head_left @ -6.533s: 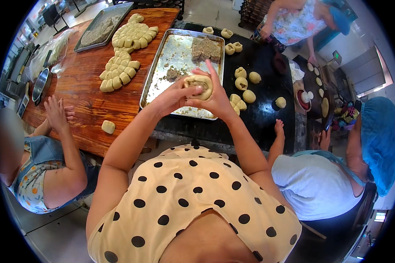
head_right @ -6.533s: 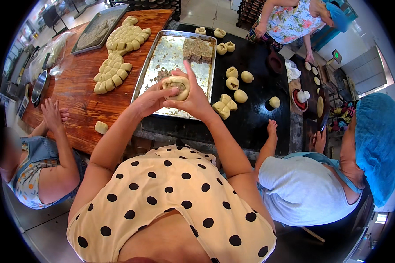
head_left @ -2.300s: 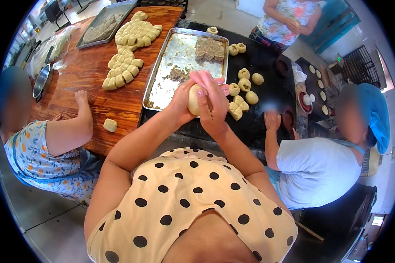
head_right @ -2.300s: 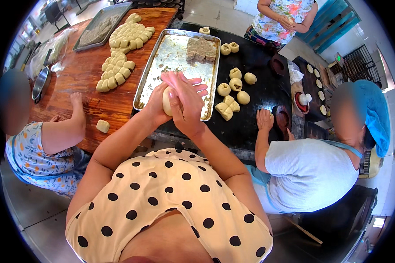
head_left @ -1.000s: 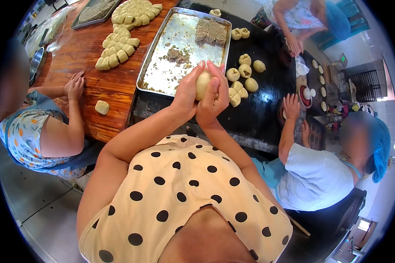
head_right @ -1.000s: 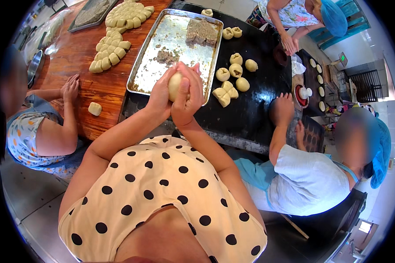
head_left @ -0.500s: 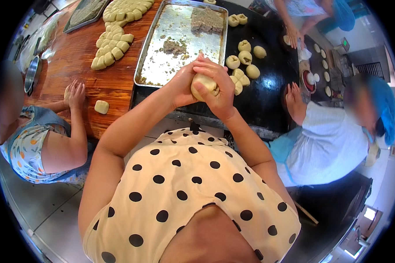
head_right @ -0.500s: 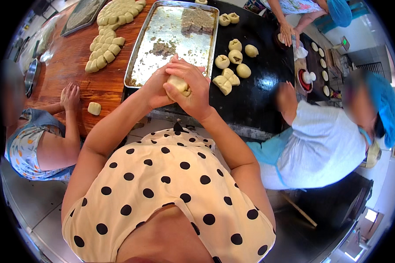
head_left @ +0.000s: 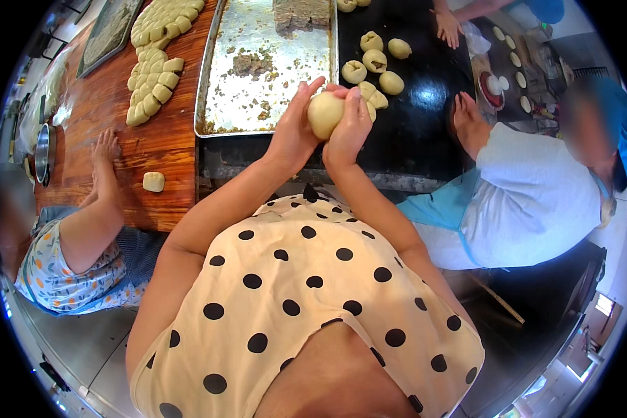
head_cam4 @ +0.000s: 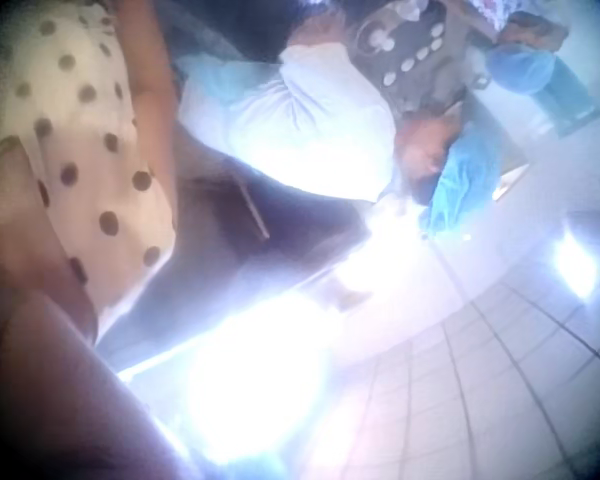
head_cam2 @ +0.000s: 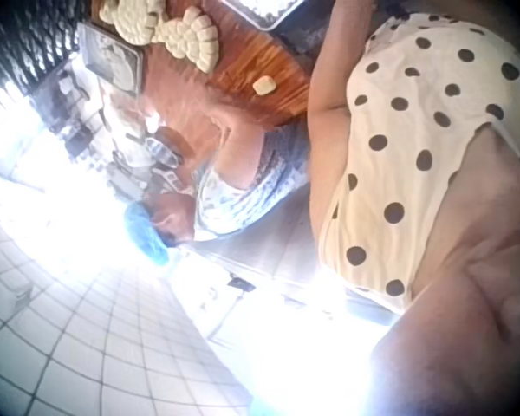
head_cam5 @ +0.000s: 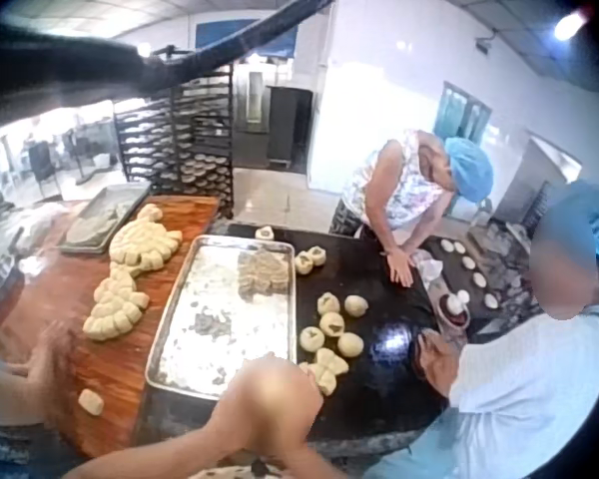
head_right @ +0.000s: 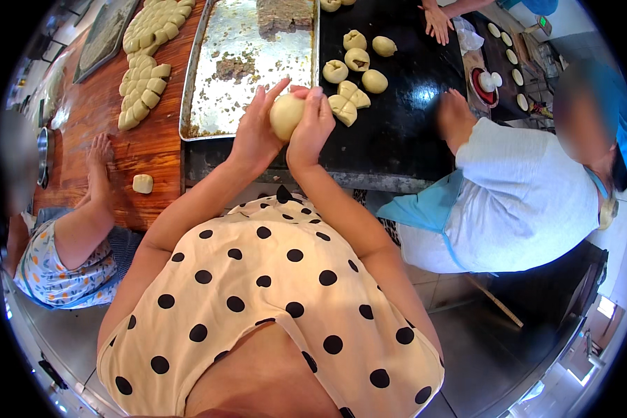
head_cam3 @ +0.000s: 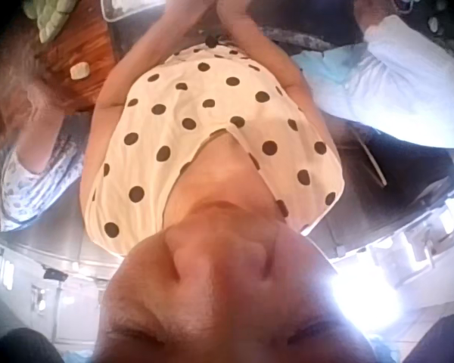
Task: The person prepares dough buns by flattening a piece of dough, placing a scoop of meat filling from a tray onto it, and then folding and pinching the dough to enclose the filling.
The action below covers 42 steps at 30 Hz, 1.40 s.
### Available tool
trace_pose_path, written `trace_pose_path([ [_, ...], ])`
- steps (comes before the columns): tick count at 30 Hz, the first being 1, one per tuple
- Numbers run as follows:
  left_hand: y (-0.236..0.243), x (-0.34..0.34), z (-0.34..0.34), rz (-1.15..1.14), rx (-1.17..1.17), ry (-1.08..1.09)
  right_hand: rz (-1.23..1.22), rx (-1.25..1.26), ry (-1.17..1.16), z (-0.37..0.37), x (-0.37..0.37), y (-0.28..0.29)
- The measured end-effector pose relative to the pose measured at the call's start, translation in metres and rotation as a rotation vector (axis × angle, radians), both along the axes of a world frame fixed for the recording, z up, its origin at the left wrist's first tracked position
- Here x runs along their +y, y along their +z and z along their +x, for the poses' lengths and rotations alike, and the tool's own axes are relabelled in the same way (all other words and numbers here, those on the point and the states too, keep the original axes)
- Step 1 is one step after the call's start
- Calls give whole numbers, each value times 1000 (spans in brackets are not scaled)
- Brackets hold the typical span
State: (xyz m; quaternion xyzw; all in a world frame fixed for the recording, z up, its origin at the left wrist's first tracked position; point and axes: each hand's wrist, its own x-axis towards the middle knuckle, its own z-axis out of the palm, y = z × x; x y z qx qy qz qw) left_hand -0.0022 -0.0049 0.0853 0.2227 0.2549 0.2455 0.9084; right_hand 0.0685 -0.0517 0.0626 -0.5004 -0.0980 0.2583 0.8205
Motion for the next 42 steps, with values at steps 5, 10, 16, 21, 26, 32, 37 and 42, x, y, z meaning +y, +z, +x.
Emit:
trace_pose_path([
  [5, -27, 24, 21, -146, -38, 68, -168, -627, 161, 7, -3, 17],
  [10, 8, 22, 21, -158, 211, -168, -267, -1236, 272, 47, -13, 11],
  [16, -38, 23, 33, -150, 113, -247, -118, -1130, 208, 42, -20, -2],
  [21, 4, 26, 44, -211, 82, -166, -79, -824, 101, 56, -8, -16],
  [26, -38, 29, 57, -266, 223, -158, -97, -1105, 37, 63, 2, -15],
  [32, -63, 15, 71, -328, 234, -101, -24, -1282, -28, 79, -2, -39],
  [37, -78, 12, 83, -326, 399, -17, -82, -1167, -93, 78, 4, -53],
  [42, -74, 26, 104, -275, 348, -73, -209, -958, 51, 103, 10, -61],
])
